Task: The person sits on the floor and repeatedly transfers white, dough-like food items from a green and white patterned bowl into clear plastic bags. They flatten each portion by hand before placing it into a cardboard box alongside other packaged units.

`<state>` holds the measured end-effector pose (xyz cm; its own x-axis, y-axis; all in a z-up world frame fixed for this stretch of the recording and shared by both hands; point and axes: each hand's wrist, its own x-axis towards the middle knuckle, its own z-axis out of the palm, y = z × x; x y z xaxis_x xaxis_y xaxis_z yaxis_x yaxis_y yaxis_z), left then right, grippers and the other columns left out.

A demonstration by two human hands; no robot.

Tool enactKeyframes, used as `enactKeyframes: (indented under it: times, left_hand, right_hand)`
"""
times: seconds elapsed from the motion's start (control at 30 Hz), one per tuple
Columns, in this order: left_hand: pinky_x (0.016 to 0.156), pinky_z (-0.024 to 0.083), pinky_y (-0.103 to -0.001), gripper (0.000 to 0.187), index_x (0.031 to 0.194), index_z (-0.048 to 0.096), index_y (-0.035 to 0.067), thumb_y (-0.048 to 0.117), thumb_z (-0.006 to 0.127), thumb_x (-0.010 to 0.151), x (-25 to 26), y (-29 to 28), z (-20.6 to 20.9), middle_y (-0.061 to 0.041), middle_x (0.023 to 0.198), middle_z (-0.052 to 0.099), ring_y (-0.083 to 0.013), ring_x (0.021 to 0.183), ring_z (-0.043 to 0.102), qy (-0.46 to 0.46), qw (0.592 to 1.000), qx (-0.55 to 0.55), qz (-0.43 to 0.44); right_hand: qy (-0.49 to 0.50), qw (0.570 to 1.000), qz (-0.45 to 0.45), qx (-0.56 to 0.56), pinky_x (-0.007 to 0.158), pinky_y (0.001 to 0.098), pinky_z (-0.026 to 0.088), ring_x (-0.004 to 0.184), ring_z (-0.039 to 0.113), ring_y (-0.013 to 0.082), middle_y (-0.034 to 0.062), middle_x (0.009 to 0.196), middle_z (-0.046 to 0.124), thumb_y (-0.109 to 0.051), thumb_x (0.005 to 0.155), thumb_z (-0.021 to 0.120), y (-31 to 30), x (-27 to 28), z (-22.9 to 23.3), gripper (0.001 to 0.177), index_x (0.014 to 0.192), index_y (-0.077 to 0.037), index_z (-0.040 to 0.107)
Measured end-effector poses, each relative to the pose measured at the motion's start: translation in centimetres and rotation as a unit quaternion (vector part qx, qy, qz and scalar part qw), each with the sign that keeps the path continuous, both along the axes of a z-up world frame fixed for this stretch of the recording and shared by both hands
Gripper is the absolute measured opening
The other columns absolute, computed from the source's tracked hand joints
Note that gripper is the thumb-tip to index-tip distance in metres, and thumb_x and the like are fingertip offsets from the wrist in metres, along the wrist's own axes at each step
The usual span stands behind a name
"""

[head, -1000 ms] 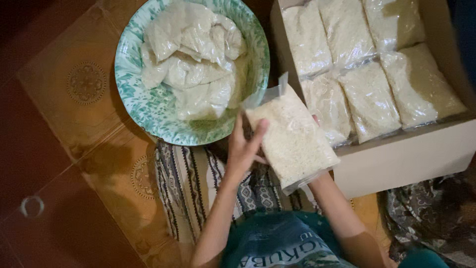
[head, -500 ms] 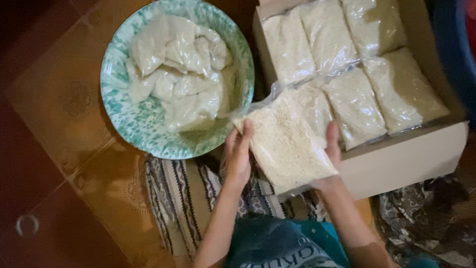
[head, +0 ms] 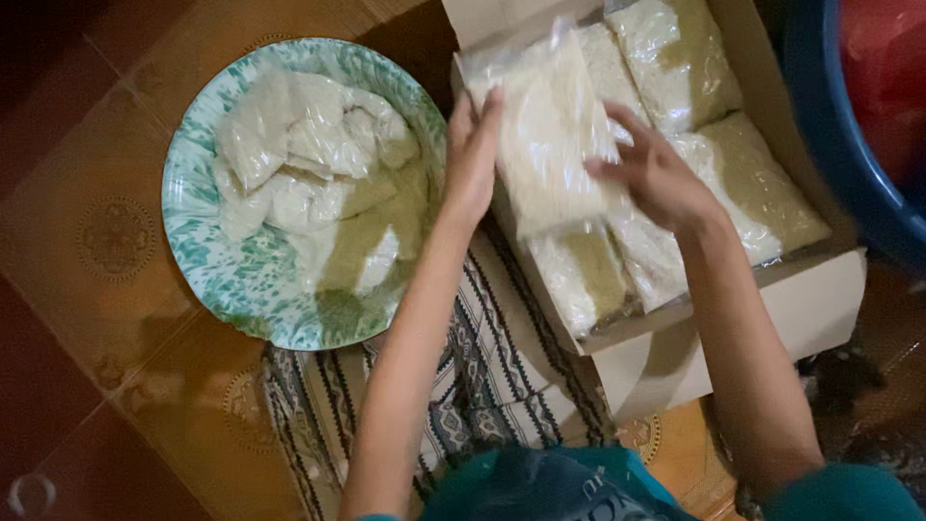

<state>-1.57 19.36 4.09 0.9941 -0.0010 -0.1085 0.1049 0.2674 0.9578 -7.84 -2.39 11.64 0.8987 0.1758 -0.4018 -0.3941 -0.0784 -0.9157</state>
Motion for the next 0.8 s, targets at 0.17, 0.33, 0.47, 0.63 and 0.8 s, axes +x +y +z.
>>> enactKeyframes:
  times: [0.17, 0.33, 0.47, 0.63, 0.8]
  left_hand:
    - [0.124, 0.034, -0.038, 0.065, 0.156, 0.036, 0.006, 0.036, 0.061, 0.106, 1.2, 2.0, 0.1, -0.020, 0.162, 0.040, -0.0275, 0.152, 0.039, -0.112, 0.992, 0.038, 0.040]
    - [0.123, 0.039, -0.039, 0.055, 0.150, 0.049, 0.004, 0.034, 0.061, 0.106, -3.2, 5.0, 0.4, -0.022, 0.153, 0.055, -0.0286, 0.144, 0.053, -0.094, 0.991, 0.078, 0.047]
    - [0.121, 0.042, -0.038, 0.049, 0.148, 0.052, 0.006, 0.033, 0.059, 0.108, -5.7, 6.7, 0.7, -0.019, 0.150, 0.059, -0.0271, 0.142, 0.056, -0.089, 0.989, 0.110, 0.051]
    - [0.113, 0.049, -0.038, 0.049, 0.149, 0.050, 0.013, 0.037, 0.055, 0.107, -8.1, 7.0, 1.4, -0.014, 0.154, 0.054, -0.0253, 0.135, 0.059, -0.052, 0.982, 0.178, 0.032]
    - [0.106, 0.053, -0.040, 0.046, 0.147, 0.054, 0.014, 0.038, 0.054, 0.107, -9.6, 6.5, 1.9, -0.010, 0.147, 0.056, -0.0231, 0.125, 0.064, -0.016, 0.985, 0.171, -0.002]
  right_hand:
    - [-0.055, 0.991, 0.034, -0.113, 0.108, 0.0376, 0.046, 0.130, 0.059, 0.0293, 0.0262, 0.156, 0.039, -0.025, 0.092, 0.078, 1.2, 7.5, -7.7, 0.090, 0.160, -0.002, 0.023]
    - [-0.077, 0.972, 0.021, -0.221, 0.097, 0.0370, 0.055, 0.119, 0.067, 0.0318, 0.0244, 0.144, 0.064, -0.022, 0.084, 0.078, 1.8, 8.8, -10.2, 0.090, 0.161, -0.004, 0.035]
    - [-0.128, 0.906, 0.041, -0.401, 0.110, 0.0406, 0.052, 0.133, 0.061, 0.0347, 0.0234, 0.150, 0.057, -0.021, 0.089, 0.079, 2.0, 8.6, -8.8, 0.091, 0.168, -0.015, 0.034]
    - [-0.303, 0.788, 0.105, -0.525, 0.119, 0.0712, 0.023, 0.156, 0.018, 0.0467, 0.0233, 0.172, 0.014, -0.041, 0.103, 0.068, 5.2, 9.4, -10.7, 0.088, 0.169, -0.011, 0.018]
    - [-0.295, 0.770, 0.142, -0.547, 0.119, 0.0792, 0.002, 0.158, -0.004, 0.0518, 0.0194, 0.175, -0.004, -0.049, 0.108, 0.047, 8.5, 7.9, -11.7, 0.079, 0.172, -0.022, 0.009]
